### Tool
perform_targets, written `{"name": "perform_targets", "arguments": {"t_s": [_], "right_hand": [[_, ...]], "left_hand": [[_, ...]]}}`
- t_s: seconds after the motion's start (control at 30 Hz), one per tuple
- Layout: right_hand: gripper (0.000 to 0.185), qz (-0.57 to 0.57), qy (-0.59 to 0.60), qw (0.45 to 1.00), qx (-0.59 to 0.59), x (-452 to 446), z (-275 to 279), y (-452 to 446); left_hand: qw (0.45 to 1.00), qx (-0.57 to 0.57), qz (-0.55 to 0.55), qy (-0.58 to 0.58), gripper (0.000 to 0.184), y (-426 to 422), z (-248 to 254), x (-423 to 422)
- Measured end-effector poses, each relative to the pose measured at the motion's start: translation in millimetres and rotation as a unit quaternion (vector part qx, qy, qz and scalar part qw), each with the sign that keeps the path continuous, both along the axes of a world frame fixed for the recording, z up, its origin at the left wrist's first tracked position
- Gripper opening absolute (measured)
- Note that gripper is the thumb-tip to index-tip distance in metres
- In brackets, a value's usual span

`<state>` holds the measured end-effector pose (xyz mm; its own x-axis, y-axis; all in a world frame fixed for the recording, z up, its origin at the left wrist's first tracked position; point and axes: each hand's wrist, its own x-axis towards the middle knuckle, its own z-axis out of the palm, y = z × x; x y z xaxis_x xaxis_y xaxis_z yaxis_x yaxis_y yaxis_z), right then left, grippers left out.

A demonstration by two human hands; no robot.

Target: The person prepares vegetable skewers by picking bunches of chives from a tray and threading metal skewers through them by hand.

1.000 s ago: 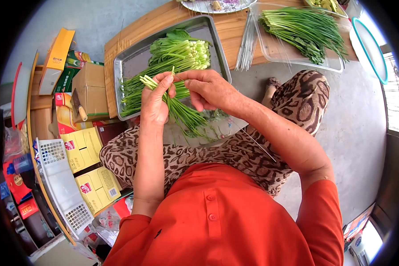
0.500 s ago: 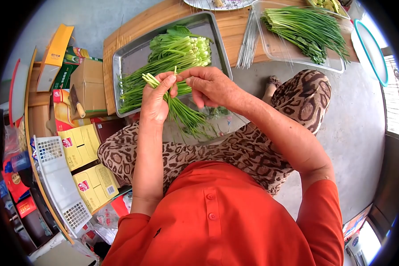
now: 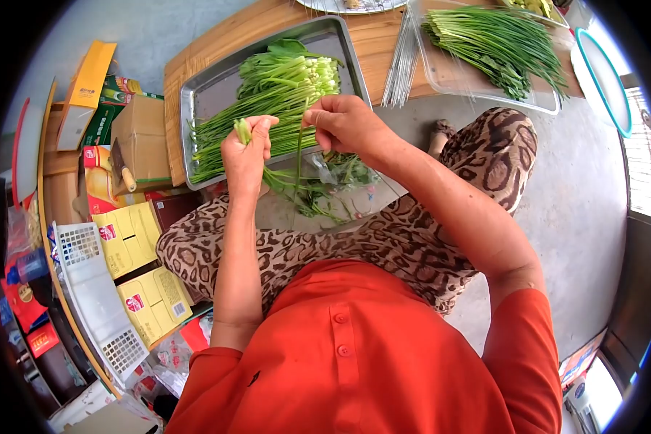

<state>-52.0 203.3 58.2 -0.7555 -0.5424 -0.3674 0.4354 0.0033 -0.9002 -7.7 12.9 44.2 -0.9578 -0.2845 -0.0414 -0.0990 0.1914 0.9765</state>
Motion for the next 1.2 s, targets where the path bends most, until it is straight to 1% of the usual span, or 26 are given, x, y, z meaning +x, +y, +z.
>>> {"name": "perform_targets", "arguments": {"t_s": [0.07, 0.1, 0.13, 0.2, 0.3, 0.4, 0.47, 0.5, 0.53, 0.6, 0.63, 0.7, 0.77, 0.87, 0.93, 1.0, 1.07, 1.2], "right_hand": [[0.017, 0.004, 0.018, 1.000, -0.018, -0.7, -2.3, -1.7], [0.016, 0.006, 0.036, 0.999, -0.034, -0.4, -3.5, -2.4], [0.016, 0.007, 0.036, 0.999, -0.034, 0.9, -4.6, -5.1], [0.017, -0.027, 0.105, 0.993, -0.041, 5.1, -6.5, -11.3], [0.019, -0.016, 0.116, 0.992, -0.040, 6.1, -7.8, -10.8], [0.015, -0.019, 0.136, 0.990, -0.032, 6.3, -6.9, -9.7], [0.014, -0.023, 0.149, 0.988, -0.023, 5.0, -6.7, -8.5], [0.014, -0.030, 0.149, 0.988, -0.011, 3.3, -6.3, -7.5], [0.013, -0.037, 0.149, 0.988, 0.000, 2.1, -5.9, -6.1], [0.013, -0.042, 0.156, 0.987, 0.007, 0.2, -5.4, -2.5], [0.013, -0.045, 0.164, 0.985, 0.014, -0.4, -4.3, -1.5], [0.013, -0.047, 0.156, 0.987, 0.017, 0.3, -0.7, -1.0], [0.014, -0.029, 0.161, 0.986, 0.029, 0.7, -0.7, -0.9], [0.018, -0.029, 0.146, 0.989, 0.013, 3.3, 1.2, -1.1], [0.020, -0.007, 0.148, 0.989, 0.020, 2.6, -3.2, 0.5], [0.022, 0.015, 0.149, 0.988, 0.026, 2.1, -4.1, 1.6], [0.022, 0.068, 0.151, 0.984, 0.061, 4.7, 1.7, 3.5], [0.021, 0.059, 0.154, 0.984, 0.072, 8.8, 6.6, 0.8]], "left_hand": [[0.992, -0.127, -0.012, 0.007, 0.016, 1.1, -3.7, 0.0], [0.988, -0.151, -0.020, 0.003, 0.019, 4.4, -8.3, -0.7], [0.986, -0.161, -0.032, -0.014, 0.020, 8.9, -6.7, -0.2], [0.984, -0.169, -0.046, -0.030, 0.021, 16.8, -6.2, 0.3], [0.983, -0.171, -0.055, -0.031, 0.021, 27.7, -7.5, -0.6], [0.985, -0.163, -0.052, -0.033, 0.021, 33.2, -6.4, -0.6], [0.992, -0.094, -0.078, -0.012, 0.019, 30.4, -10.4, -3.1], [0.992, -0.094, -0.078, -0.012, 0.019, 28.8, -11.6, -2.4], [0.996, -0.016, -0.091, -0.014, 0.017, 28.3, -7.4, -1.0], [0.985, 0.124, -0.123, -0.017, 0.016, 25.9, 2.0, 2.6], [0.985, 0.123, -0.123, -0.018, 0.016, 24.7, 3.7, 3.8], [0.967, 0.218, -0.134, -0.010, 0.017, 22.1, 5.3, 5.4], [0.965, 0.221, -0.139, -0.013, 0.018, 17.7, 2.6, 6.0], [0.964, 0.245, -0.105, -0.008, 0.020, 13.1, -0.4, 5.0], [0.958, 0.284, -0.043, -0.019, 0.021, 6.5, -3.1, 3.5], [0.952, 0.302, -0.037, -0.022, 0.022, -0.1, -4.9, 2.6], [0.943, 0.330, -0.030, -0.028, 0.024, -2.4, -4.3, 2.7], [0.936, 0.348, -0.027, -0.039, 0.026, -4.2, -4.2, 3.1]]}}
